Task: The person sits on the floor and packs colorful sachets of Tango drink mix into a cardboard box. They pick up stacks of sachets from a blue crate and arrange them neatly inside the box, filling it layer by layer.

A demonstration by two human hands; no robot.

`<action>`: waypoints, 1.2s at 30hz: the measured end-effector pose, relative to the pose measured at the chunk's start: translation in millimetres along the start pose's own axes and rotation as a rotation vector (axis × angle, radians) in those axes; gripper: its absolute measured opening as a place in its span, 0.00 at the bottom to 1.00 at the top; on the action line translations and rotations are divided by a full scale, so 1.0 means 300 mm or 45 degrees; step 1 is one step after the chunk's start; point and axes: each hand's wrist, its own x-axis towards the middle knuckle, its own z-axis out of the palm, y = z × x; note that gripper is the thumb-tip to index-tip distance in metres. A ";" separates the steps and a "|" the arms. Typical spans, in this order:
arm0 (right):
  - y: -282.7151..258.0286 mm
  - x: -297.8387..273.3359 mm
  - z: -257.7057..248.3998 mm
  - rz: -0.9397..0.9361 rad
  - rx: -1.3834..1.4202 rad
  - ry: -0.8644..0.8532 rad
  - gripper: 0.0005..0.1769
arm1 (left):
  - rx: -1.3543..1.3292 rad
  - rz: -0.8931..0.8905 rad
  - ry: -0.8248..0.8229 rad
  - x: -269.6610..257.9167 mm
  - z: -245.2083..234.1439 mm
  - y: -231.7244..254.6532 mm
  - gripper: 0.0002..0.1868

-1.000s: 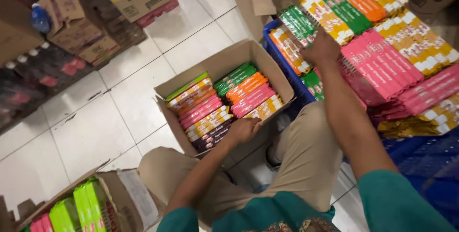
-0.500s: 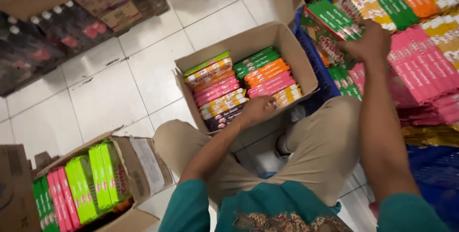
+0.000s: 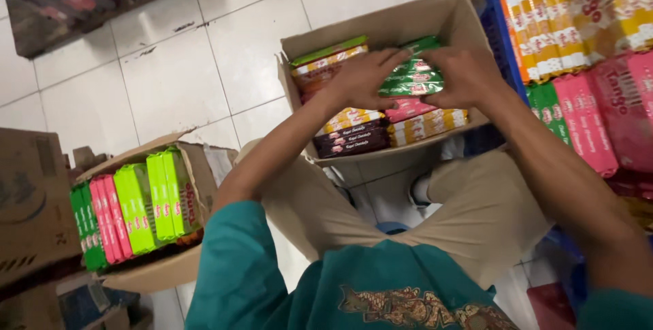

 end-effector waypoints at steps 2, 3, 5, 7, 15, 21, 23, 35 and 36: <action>-0.013 0.016 0.033 -0.102 -0.010 0.087 0.46 | -0.024 -0.036 0.044 -0.022 0.061 -0.022 0.53; -0.020 0.026 0.048 -0.194 -0.023 0.185 0.44 | -0.041 -0.060 0.090 -0.033 0.091 -0.033 0.51; 0.040 0.056 0.161 -0.244 0.059 0.228 0.50 | -0.008 -0.109 0.061 -0.056 0.126 -0.074 0.51; 0.054 0.058 0.145 -0.296 0.140 0.264 0.57 | 0.019 -0.163 0.035 -0.087 0.139 -0.103 0.52; 0.345 -0.057 0.132 0.187 0.029 0.119 0.40 | -0.080 -0.663 -0.315 -0.239 0.204 -0.273 0.49; 0.446 -0.094 0.142 0.358 0.079 0.039 0.37 | 0.100 -0.693 -0.290 -0.291 0.264 -0.308 0.45; 0.488 -0.105 0.177 0.360 0.045 0.053 0.36 | 0.109 -0.719 -0.277 -0.295 0.291 -0.330 0.45; 0.540 -0.155 0.178 0.556 0.165 -0.003 0.36 | 0.382 -0.895 -0.559 -0.290 0.320 -0.318 0.43; 0.538 -0.160 0.175 0.592 0.188 -0.030 0.36 | 0.369 -0.959 -0.609 -0.287 0.305 -0.302 0.43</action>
